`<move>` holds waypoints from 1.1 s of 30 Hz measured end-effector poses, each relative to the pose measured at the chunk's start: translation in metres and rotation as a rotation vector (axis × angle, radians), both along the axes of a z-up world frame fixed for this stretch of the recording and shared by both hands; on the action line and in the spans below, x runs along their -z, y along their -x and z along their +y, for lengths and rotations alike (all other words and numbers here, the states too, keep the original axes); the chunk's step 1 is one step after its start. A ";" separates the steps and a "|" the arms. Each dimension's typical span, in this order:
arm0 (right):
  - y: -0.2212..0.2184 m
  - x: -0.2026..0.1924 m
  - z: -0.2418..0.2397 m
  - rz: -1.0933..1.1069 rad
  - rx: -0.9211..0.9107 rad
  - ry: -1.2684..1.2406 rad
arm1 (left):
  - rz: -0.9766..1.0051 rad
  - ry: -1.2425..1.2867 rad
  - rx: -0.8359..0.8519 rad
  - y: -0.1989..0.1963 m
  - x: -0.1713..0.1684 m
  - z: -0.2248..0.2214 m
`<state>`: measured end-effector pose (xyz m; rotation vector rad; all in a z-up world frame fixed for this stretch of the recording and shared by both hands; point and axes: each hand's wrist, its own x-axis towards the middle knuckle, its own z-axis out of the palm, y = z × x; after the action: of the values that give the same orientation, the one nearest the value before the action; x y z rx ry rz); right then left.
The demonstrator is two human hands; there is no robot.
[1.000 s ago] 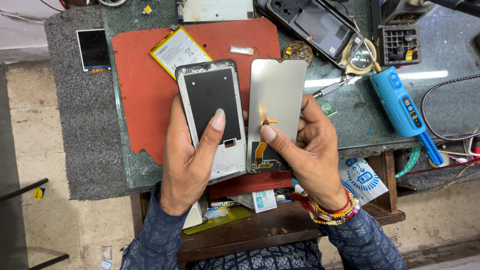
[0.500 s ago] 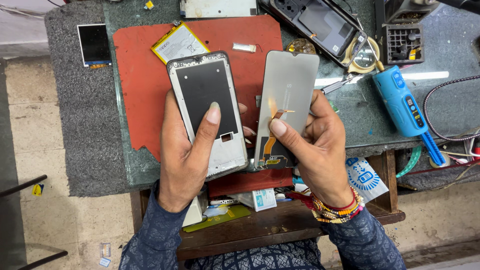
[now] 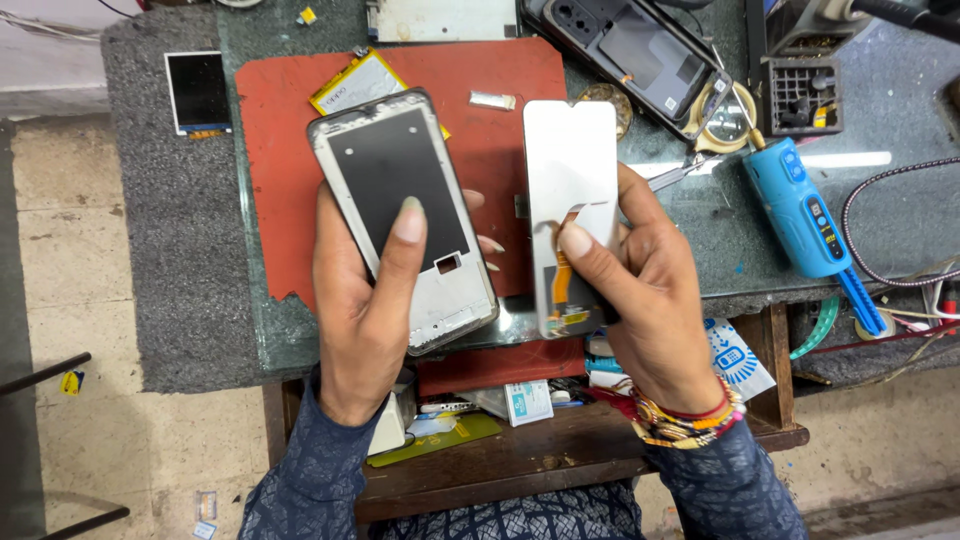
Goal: The person removes the battery, motherboard, and internal components from a mobile phone, peels off adhesive strips, and separates the screen from the phone housing.
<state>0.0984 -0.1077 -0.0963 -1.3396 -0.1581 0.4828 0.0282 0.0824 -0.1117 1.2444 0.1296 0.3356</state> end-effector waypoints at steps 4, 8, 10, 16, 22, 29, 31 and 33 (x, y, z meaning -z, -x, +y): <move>-0.014 -0.022 -0.008 -0.065 -0.016 0.048 | -0.006 0.120 -0.009 0.004 -0.003 0.005; -0.038 -0.050 -0.010 -0.219 -0.173 0.118 | -0.006 0.360 0.061 0.013 -0.007 0.009; -0.054 -0.060 -0.004 -0.284 -0.271 0.236 | 0.048 0.386 0.070 0.021 -0.008 0.009; -0.094 -0.053 0.040 -0.458 -0.565 0.373 | 0.107 0.369 0.082 0.044 -0.005 0.003; -0.125 -0.018 0.090 -0.599 -0.649 0.325 | 0.100 0.417 0.078 0.053 0.004 -0.005; -0.097 -0.064 0.021 -0.836 -0.268 0.400 | -0.041 0.306 0.072 0.051 -0.002 -0.004; -0.078 -0.076 -0.004 -0.730 -0.069 0.497 | -0.022 0.326 0.010 0.047 -0.004 -0.006; -0.062 -0.083 -0.024 -0.749 0.049 0.544 | -0.014 0.315 -0.026 0.042 -0.005 -0.009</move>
<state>0.1607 -0.1319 -0.0131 -2.0108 -0.6425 -0.0551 -0.0138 0.0734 -0.1063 0.9294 0.1791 0.3324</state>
